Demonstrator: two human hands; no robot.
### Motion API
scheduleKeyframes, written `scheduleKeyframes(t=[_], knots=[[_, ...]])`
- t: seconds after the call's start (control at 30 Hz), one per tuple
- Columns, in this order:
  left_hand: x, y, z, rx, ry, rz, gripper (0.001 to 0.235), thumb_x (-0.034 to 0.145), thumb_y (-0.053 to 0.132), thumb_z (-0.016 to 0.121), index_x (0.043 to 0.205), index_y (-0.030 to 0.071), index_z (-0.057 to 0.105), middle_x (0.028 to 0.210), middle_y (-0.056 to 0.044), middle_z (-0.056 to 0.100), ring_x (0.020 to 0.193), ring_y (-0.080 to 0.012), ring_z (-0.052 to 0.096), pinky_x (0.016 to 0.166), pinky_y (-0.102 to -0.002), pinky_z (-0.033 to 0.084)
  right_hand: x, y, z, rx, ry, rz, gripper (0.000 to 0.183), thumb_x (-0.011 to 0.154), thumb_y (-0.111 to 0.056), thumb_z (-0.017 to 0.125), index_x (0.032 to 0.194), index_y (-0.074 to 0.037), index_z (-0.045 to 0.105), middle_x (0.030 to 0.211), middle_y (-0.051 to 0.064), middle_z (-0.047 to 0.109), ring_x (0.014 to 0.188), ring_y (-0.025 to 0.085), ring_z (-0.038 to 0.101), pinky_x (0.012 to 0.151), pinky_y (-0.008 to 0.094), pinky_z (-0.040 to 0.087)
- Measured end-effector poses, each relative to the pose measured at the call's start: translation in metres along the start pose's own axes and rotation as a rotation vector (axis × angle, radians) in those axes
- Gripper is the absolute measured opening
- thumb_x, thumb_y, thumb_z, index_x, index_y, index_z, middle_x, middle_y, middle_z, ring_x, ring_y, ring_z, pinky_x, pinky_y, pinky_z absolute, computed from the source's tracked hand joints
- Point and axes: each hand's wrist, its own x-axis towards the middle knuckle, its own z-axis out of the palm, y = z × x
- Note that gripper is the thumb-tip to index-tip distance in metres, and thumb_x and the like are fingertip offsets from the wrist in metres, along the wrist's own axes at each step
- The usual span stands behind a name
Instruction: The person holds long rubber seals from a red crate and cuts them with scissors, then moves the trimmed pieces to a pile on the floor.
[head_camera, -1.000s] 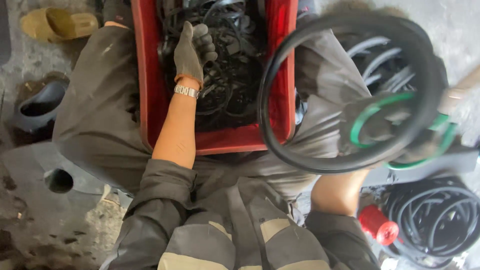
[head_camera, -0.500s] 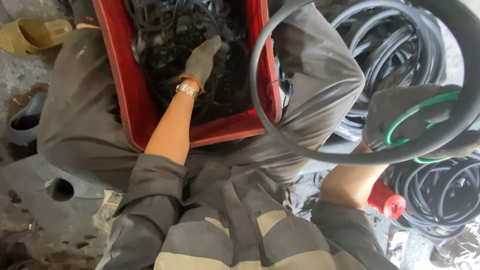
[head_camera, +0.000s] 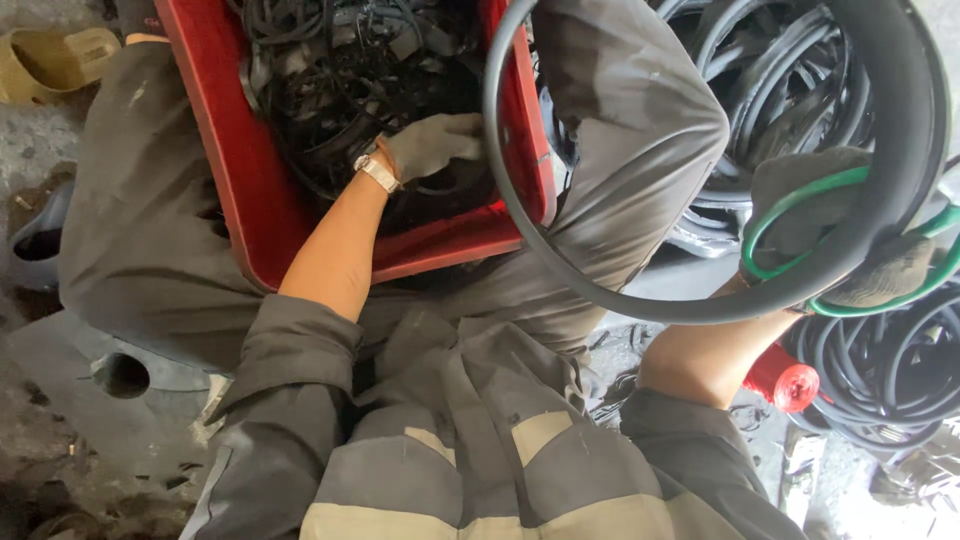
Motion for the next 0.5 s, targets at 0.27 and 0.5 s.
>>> scheduleKeyframes(t=[0.27,0.5], knots=[[-0.005,0.002,-0.001,-0.141,-0.031,0.227,0.046,0.082,0.005,0.061,0.127,0.001,0.070,0.115,-0.010,0.074,0.101,-0.0191,0.068,0.092,-0.032,0.055,-0.002,0.022,-0.012,0.039,0.072,0.027,0.028,0.095,-0.023,0.080,0.102,-0.001,0.064,0.088,0.013,0.068,0.074,0.020,0.062,0.064,0.035,0.051],[-0.020,0.009,-0.017,-0.453,0.243,0.375,0.032,0.096,0.013,0.060,0.125,0.002,0.068,0.110,-0.007,0.073,0.097,-0.0189,0.068,0.090,-0.033,0.058,0.036,-0.014,-0.034,-0.027,0.149,-0.070,0.028,0.094,-0.023,0.079,0.101,-0.001,0.064,0.087,0.013,0.068,0.074,0.020,0.063,0.064,0.035,0.052]])
